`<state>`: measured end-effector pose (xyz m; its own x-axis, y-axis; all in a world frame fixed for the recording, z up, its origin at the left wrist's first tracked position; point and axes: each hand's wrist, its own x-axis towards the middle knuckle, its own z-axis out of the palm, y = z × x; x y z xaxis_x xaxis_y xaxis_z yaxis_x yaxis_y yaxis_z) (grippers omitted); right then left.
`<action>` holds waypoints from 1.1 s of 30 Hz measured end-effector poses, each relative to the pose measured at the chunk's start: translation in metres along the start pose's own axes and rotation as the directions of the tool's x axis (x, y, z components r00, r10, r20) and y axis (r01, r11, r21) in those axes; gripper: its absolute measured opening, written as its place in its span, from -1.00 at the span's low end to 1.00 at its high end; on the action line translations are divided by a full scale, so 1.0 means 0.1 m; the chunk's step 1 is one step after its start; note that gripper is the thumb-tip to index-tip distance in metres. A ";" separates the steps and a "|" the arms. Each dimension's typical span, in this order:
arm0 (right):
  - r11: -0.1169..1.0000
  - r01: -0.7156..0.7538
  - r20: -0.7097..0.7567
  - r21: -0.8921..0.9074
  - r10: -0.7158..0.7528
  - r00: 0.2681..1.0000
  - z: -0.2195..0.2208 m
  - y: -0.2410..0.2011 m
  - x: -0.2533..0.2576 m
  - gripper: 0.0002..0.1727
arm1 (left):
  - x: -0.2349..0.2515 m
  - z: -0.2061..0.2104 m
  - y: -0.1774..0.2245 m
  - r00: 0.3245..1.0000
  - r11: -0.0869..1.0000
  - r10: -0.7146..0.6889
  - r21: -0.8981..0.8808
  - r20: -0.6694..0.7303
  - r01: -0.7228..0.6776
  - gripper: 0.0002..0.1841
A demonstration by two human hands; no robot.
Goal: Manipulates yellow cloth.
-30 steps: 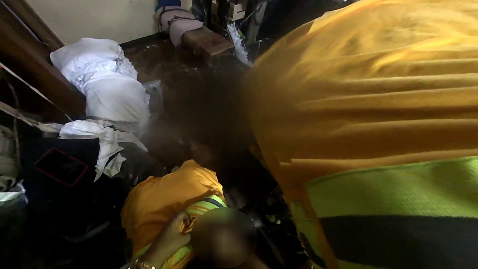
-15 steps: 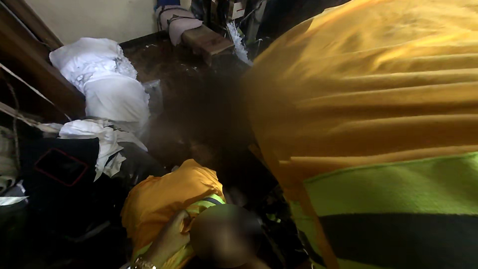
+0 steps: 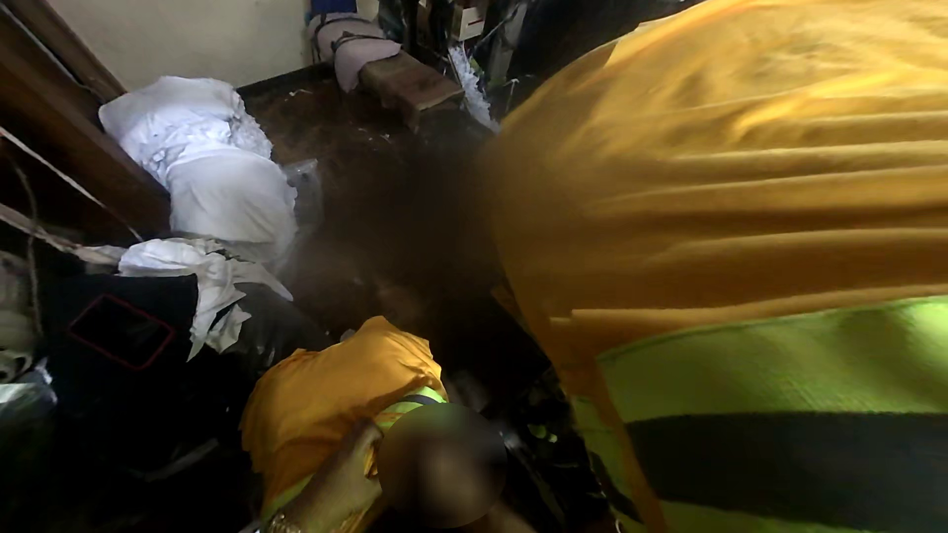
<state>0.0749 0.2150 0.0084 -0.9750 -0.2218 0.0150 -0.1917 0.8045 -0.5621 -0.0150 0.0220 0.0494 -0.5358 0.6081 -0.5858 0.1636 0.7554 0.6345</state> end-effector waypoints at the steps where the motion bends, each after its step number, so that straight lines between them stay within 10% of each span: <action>1: 0.997 -0.019 0.031 0.072 0.017 0.999 -0.03 0.00 0.01 -0.84 | 0.02 0.00 -0.03 1.000 1.000 0.008 -0.019 -0.001 -0.008 -0.53; 9: 0.937 -0.296 0.213 0.186 0.256 0.943 -0.03 -0.03 0.07 -0.71 | -0.01 -0.03 0.05 0.999 1.000 0.002 0.030 0.040 -0.003 -0.46; 17: 0.982 0.162 0.054 -0.096 -0.158 0.986 -0.06 -0.04 -0.03 -0.72 | 0.04 -0.06 -0.05 0.992 0.970 -0.104 -0.226 -0.067 0.086 -0.62; 25: 0.992 0.036 -0.031 -0.117 -0.040 0.999 0.02 -0.05 -0.02 -0.77 | -0.06 -0.15 0.30 0.989 0.993 -0.121 0.001 0.082 0.121 -0.41; 33: 0.921 0.293 0.066 -0.257 -0.285 0.956 0.20 0.12 -0.08 -0.73 | 0.07 0.01 -0.08 0.997 0.993 -0.038 -0.118 -0.067 0.029 -0.57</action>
<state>0.0830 0.2151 -0.0151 -0.8701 -0.4780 0.1199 -0.4907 0.8176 -0.3012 -0.0191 0.0210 0.0395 -0.5962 0.5614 -0.5739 0.0486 0.7388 0.6722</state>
